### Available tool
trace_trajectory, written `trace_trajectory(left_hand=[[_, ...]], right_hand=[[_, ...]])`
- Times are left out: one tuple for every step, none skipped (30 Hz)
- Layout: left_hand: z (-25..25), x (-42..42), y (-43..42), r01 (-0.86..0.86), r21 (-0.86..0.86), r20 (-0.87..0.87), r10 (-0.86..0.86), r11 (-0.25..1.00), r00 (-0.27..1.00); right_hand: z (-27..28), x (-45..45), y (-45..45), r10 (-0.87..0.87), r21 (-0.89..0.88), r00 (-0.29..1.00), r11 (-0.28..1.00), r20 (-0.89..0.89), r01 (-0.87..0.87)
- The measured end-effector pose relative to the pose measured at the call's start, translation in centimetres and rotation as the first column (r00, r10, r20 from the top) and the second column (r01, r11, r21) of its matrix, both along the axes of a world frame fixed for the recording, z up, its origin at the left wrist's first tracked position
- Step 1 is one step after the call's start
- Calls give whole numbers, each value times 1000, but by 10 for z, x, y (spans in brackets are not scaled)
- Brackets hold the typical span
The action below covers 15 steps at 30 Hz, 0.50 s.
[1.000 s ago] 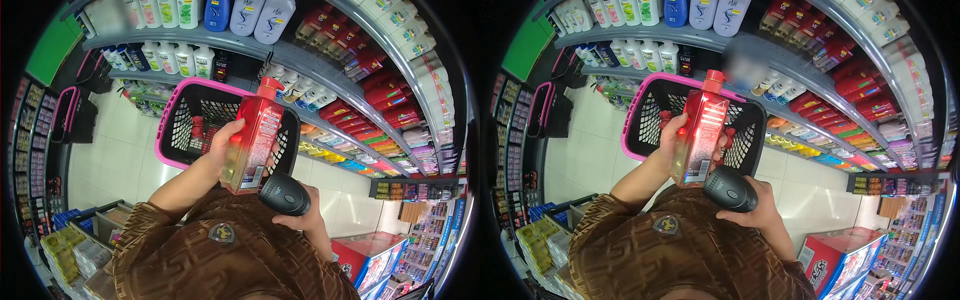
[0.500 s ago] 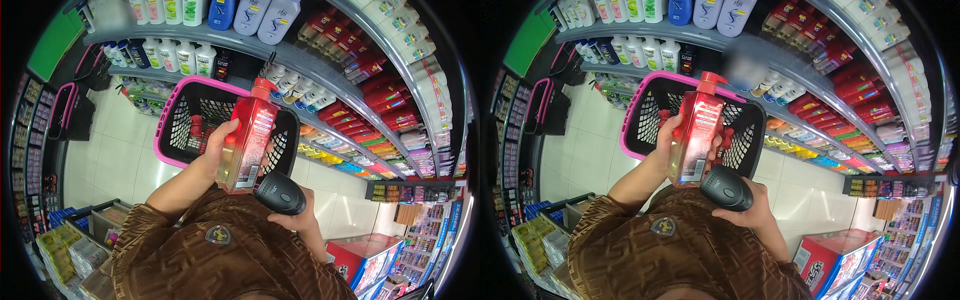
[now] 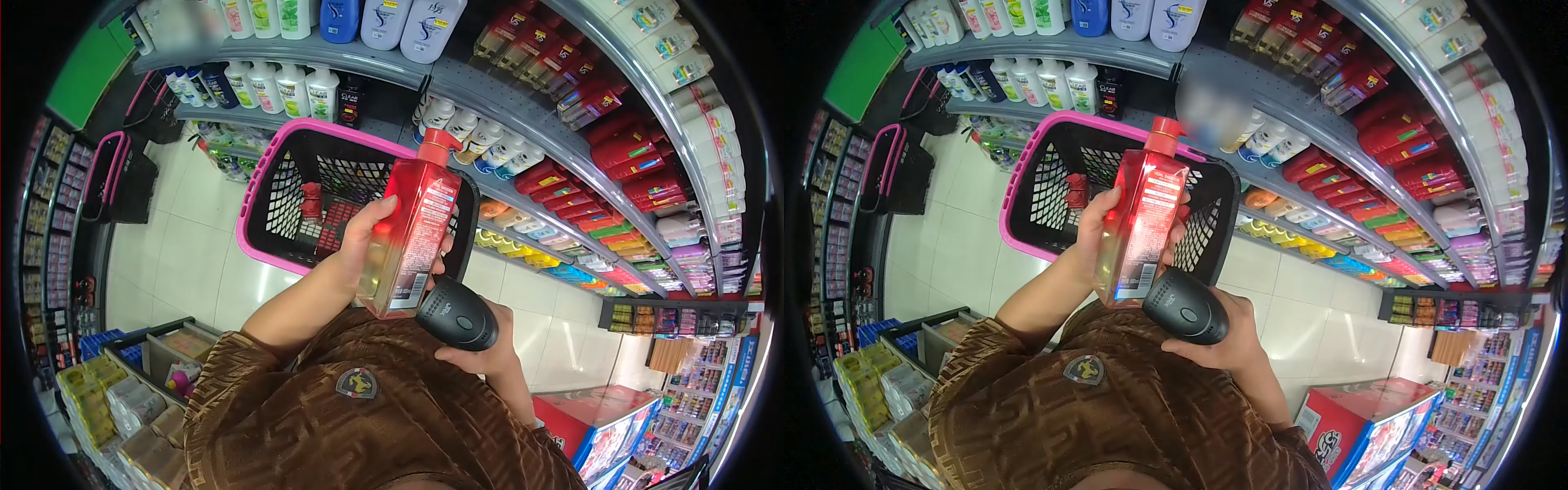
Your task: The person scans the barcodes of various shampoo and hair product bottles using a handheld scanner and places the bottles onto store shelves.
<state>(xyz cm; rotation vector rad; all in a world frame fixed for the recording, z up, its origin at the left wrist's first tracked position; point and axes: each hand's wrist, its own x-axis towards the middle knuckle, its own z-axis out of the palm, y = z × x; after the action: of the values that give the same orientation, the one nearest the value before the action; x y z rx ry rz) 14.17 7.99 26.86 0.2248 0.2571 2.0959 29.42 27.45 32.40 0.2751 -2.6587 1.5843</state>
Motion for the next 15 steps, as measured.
trace_trajectory(left_hand=[[1, 1, 3, 0, -6, 10, 0, 1000, 1000], [1, 2, 7, 1, -12, 21, -1, 1000, 1000], [2, 3, 9, -1, -17, 20, 2, 1000, 1000], [3, 4, 12, -17, -30, 1, 18, 999, 1000], [4, 5, 15, -34, -42, -19, 33, 999, 999], [6, 7, 18, -36, -46, -18, 36, 998, 999], [9, 8, 20, -35, -44, -12, 35, 998, 999], [10, 9, 23, -37, -40, -8, 36, 999, 999], [10, 9, 26, -44, -41, -10, 44, 998, 999], [10, 9, 29, -48, -46, -15, 48, 998, 999], [9, 9, 31, -50, -52, -20, 49, 997, 999], [9, 8, 34, -52, -54, -20, 51, 997, 999], [9, 7, 36, -50, -50, -20, 49, 998, 999], [9, 7, 37, -46, -46, -18, 45, 998, 999], [6, 6, 39, -39, -50, -14, 38, 998, 999]], right_hand=[[2, -1, 3, 13, 6, 1000, 1000, -4, -13], [2, -1, 7, 25, 12, 1000, 1000, -7, -25], [1, -1, 10, 28, 7, 1000, 1000, -7, -28], [-2, 0, 14, 18, -2, 1000, 1000, -6, -18], [-4, 0, 18, 8, -10, 1000, 1000, -4, -8], [-6, 1, 23, 10, -14, 1000, 1000, -2, -10], [-7, 2, 28, 12, -27, 1000, 1000, -10, -12], [-8, 1, 33, 15, -39, 1000, 999, -19, -16], [-7, -1, 37, 23, -40, 1000, 999, -21, -24], [-5, -2, 39, 35, -33, 999, 999, -23, -36], [-5, -3, 42, 45, -26, 999, 999, -25, -46], [-5, -4, 44, 47, -28, 999, 998, -25, -47], [-7, -4, 45, 38, -47, 999, 998, -34, -40], [-9, -3, 46, 26, -66, 999, 997, -40, -29], [-9, -2, 47, 20, -69, 999, 997, -36, -22]])
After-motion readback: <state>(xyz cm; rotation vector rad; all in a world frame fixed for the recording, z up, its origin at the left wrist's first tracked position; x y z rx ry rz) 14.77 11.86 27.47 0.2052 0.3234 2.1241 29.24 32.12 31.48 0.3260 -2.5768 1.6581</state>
